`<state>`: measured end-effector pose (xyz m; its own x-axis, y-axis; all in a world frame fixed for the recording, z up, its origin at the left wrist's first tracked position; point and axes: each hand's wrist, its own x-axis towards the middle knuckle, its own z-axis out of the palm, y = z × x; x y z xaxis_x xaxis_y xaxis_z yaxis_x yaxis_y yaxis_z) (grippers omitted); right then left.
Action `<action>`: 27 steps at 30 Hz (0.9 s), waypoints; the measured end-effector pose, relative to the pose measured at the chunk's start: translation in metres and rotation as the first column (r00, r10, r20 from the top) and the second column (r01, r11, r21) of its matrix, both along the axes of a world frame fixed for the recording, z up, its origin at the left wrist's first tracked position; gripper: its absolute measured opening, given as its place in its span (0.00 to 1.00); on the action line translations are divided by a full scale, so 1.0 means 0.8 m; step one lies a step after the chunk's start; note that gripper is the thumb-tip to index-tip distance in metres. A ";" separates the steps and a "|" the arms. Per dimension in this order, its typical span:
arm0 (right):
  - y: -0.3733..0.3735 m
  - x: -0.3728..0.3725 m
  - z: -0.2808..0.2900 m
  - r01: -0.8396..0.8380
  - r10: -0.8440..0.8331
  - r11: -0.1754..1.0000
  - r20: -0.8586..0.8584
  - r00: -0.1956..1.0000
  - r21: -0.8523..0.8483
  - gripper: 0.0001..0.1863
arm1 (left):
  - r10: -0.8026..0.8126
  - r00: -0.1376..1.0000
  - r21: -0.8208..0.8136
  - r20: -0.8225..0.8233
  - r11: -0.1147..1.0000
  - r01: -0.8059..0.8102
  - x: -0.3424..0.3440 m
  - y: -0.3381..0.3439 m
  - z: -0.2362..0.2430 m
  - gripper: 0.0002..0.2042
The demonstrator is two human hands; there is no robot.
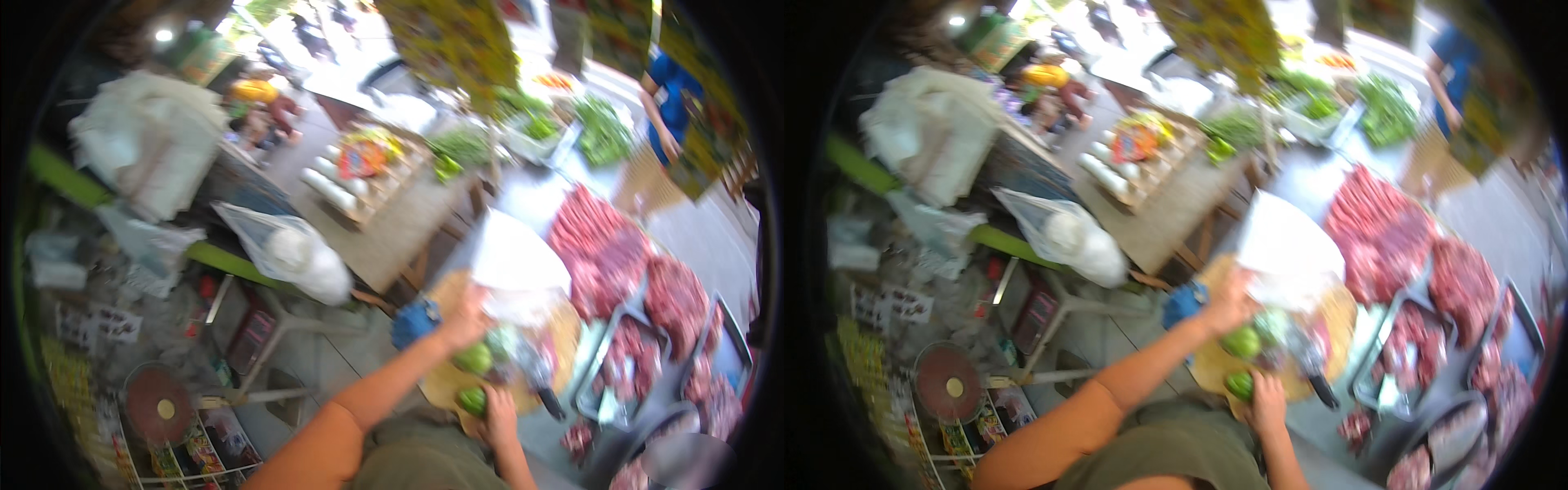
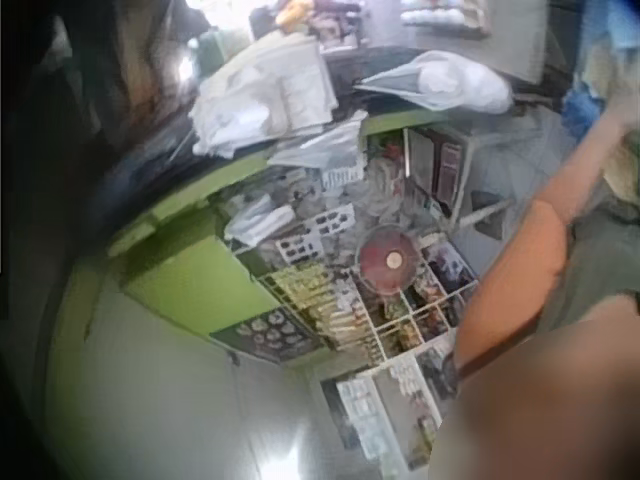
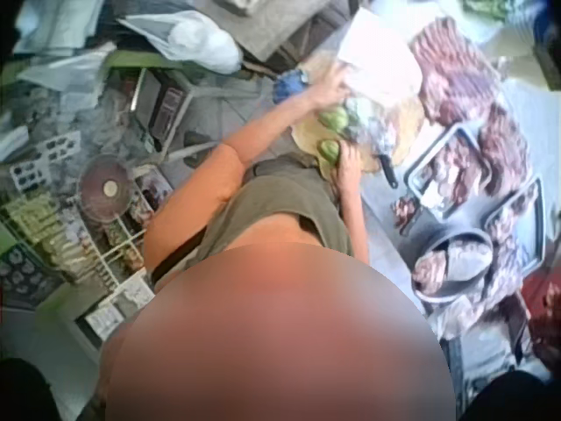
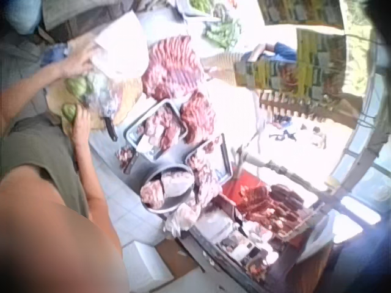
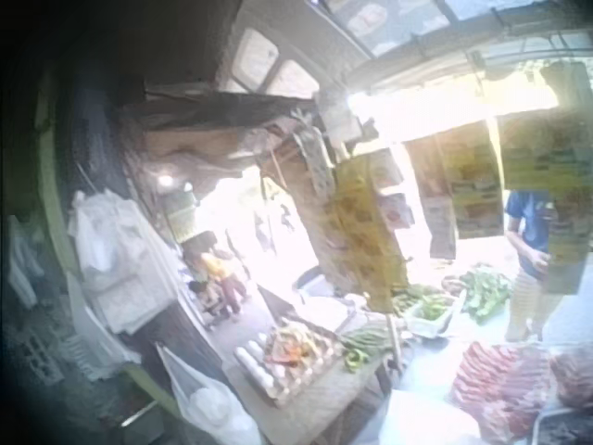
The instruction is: The person cuts pieces of raw meat on a wooden cutting board using a cleaver, then places the cut pieces into a plastic bag. They also weigh green vegetables on a digital scale and place them into a separate plastic bag. The person handles multiple items including meat, vegetables, and plastic bags throughout the clip.
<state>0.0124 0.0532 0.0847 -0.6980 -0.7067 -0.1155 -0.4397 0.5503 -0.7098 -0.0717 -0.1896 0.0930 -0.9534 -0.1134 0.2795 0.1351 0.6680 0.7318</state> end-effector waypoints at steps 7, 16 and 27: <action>0.010 0.011 -0.032 0.211 -0.218 0.976 -0.286 0.933 -0.057 0.33 | 0.012 0.935 0.050 0.356 0.998 -0.032 0.038 0.023 -0.034 0.36; 0.005 0.033 -0.037 0.382 -0.347 0.918 -0.249 0.904 0.109 0.41 | -0.052 0.969 0.314 0.241 0.949 -0.027 -0.003 0.017 -0.036 0.29; -0.007 -0.028 -0.015 0.664 -0.638 0.741 -0.411 0.651 -0.100 0.42 | -0.052 0.967 0.360 0.250 0.932 -0.043 -0.004 0.032 -0.043 0.29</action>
